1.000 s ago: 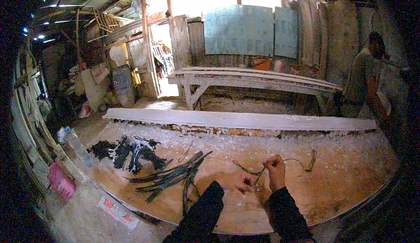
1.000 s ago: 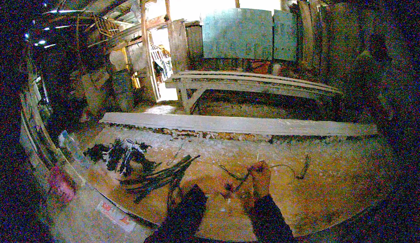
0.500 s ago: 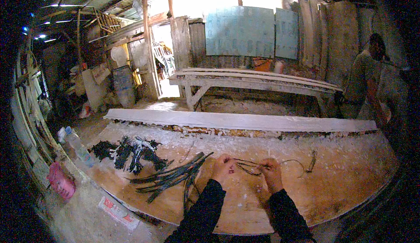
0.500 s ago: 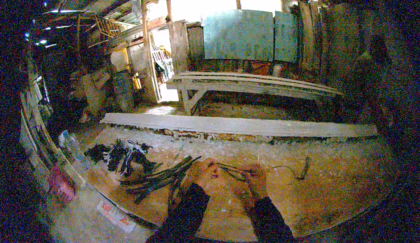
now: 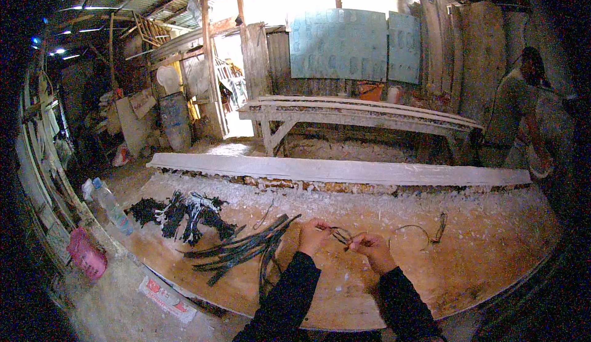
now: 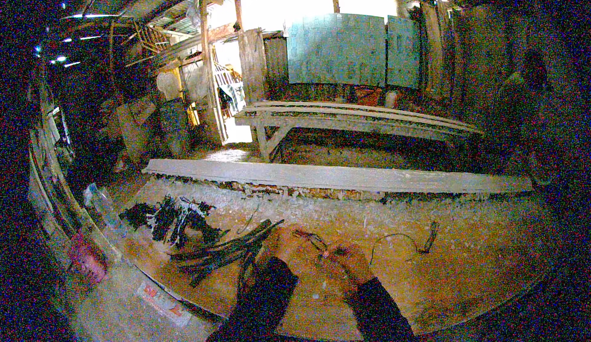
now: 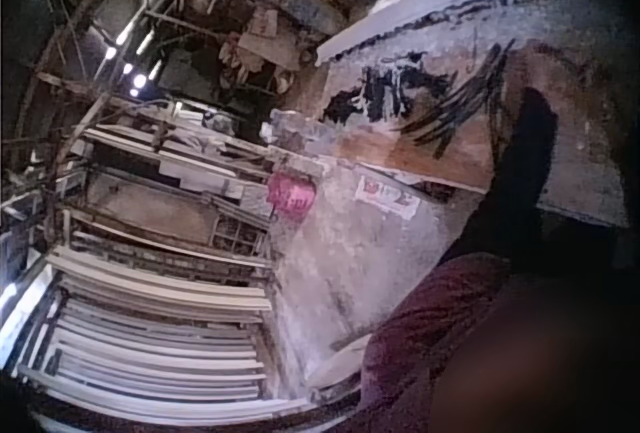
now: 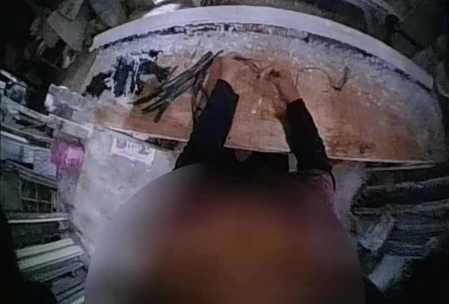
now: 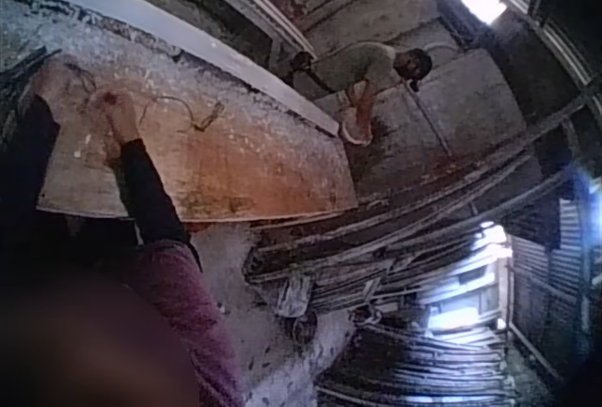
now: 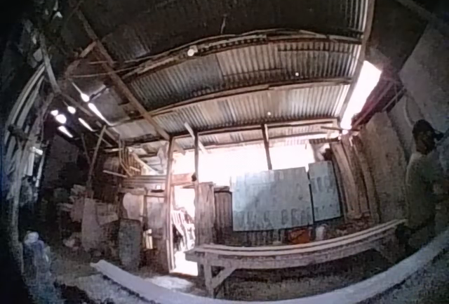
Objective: The person handles a bundle of black cables, separating and arranging them on a wooden workbench. Another person wipes a long white object in the background.
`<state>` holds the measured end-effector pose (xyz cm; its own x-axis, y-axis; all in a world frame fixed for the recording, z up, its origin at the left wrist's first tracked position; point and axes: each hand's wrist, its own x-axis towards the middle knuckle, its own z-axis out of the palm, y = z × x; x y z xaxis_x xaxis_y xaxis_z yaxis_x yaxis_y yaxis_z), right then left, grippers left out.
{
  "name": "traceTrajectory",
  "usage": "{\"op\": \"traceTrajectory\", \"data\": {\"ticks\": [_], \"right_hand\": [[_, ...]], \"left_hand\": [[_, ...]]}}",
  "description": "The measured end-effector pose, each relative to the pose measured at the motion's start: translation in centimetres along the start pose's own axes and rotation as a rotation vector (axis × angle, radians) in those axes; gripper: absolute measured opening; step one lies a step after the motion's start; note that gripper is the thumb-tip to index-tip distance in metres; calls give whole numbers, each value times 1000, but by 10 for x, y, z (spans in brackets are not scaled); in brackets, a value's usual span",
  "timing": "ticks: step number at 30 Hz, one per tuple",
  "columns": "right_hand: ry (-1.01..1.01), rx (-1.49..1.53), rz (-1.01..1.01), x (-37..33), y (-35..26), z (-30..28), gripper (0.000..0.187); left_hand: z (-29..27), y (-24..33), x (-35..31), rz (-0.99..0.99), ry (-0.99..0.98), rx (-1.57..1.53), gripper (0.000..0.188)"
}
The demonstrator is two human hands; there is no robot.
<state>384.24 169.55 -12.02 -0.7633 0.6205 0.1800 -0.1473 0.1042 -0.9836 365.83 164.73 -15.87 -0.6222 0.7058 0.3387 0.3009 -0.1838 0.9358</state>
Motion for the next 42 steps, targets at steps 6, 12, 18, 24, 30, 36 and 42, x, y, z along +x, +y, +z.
{"op": "traceTrajectory", "data": {"ticks": [6,12,18,24,30,36,42], "right_hand": [[270,30,-120,6,2,-9,14],[535,-62,-188,10,5,-17,13],[606,30,-279,17,16,-29,5],[545,-67,-239,18,24,-34,7],[299,-154,-188,9,16,-17,6],[-127,-165,-127,-1,-3,8,10],[-100,108,-76,-8,-14,11,9]], "left_hand": [[21,-17,-6,171,-144,218,13],[10,26,-21,-107,-661,83,23],[33,19,-31,-125,-965,-266,28],[18,3,-12,-179,-457,-80,20],[7,-4,-6,-95,106,-183,12],[-1,-4,-3,-276,257,-201,12],[0,-11,-6,-89,164,-69,13]]}}
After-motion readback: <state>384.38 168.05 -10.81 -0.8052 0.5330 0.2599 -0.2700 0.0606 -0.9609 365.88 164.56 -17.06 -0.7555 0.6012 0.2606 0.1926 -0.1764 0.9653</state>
